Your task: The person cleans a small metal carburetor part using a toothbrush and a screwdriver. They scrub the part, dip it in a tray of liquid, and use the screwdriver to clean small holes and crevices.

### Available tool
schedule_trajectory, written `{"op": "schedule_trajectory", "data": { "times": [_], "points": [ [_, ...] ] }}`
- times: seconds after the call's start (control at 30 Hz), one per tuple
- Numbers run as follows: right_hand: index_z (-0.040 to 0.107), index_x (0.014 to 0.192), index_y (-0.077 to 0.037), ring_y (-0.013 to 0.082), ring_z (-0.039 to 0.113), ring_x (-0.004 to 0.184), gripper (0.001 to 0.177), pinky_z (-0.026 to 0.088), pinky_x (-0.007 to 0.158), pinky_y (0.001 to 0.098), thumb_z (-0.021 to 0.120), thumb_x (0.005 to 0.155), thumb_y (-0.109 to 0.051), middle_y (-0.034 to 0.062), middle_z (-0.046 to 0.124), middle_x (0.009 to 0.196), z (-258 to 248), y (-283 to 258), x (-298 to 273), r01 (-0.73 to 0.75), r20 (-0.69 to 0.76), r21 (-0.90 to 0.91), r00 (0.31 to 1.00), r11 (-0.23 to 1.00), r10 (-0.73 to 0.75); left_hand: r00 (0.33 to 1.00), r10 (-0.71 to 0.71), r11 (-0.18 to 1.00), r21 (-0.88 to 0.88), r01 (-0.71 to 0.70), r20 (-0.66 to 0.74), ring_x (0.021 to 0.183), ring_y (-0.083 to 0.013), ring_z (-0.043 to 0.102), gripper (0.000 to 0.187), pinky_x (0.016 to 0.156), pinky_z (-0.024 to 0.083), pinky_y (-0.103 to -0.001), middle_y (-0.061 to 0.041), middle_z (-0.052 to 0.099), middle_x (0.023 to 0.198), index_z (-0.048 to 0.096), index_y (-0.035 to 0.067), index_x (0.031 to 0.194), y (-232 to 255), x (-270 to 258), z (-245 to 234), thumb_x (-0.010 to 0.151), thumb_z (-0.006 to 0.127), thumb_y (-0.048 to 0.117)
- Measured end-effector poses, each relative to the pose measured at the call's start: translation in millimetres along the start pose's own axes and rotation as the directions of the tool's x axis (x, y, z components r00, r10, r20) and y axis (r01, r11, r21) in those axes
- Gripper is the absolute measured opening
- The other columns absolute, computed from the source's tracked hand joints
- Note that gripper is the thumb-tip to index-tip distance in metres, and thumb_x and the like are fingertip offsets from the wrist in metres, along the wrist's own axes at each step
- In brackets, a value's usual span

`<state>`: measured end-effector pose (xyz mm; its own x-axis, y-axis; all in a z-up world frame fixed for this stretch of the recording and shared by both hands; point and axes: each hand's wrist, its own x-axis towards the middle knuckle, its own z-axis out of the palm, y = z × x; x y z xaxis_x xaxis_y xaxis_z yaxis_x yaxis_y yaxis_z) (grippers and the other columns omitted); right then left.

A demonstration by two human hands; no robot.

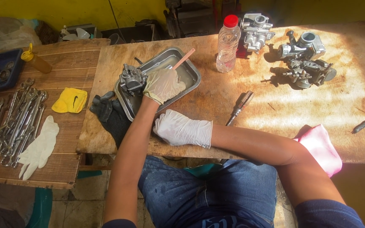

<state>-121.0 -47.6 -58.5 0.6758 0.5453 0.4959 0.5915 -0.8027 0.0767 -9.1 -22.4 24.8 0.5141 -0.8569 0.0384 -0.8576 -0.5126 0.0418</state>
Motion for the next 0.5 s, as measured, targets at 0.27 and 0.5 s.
{"op": "schedule_trajectory", "data": {
  "times": [0.27, 0.5],
  "points": [
    [0.052, 0.073, -0.008, 0.0311, 0.058, 0.048, 0.020, 0.044, 0.049, 0.0460, 0.058, 0.069, -0.026, 0.0092, 0.052, 0.055, 3, 14, -7, 0.020, 0.004, -0.121, 1.000, 0.992, -0.020, 0.950, -0.050, 0.938, -0.342, -0.061, -0.308, 0.082, -0.0371, 0.072, 0.026, 0.069, 0.055, -0.049, -0.008, 0.069, 0.072, 0.061, 0.017, 0.072, -29, -6, 0, 0.078, 0.070, 0.041],
    [0.060, 0.062, -0.008, 0.0412, 0.068, 0.063, 0.038, 0.057, 0.065, 0.0524, 0.057, 0.085, -0.038, 0.0160, 0.063, 0.058, -63, 25, -2, -0.362, 0.328, 0.101, 0.892, 0.927, 0.312, 0.976, 0.167, 0.884, -0.416, -0.212, -0.142, 0.103, -0.0196, 0.064, 0.025, 0.095, 0.047, -0.018, -0.004, 0.061, 0.082, 0.065, 0.001, 0.093, -26, -64, -78, 0.097, 0.048, 0.020]
  ]
}}
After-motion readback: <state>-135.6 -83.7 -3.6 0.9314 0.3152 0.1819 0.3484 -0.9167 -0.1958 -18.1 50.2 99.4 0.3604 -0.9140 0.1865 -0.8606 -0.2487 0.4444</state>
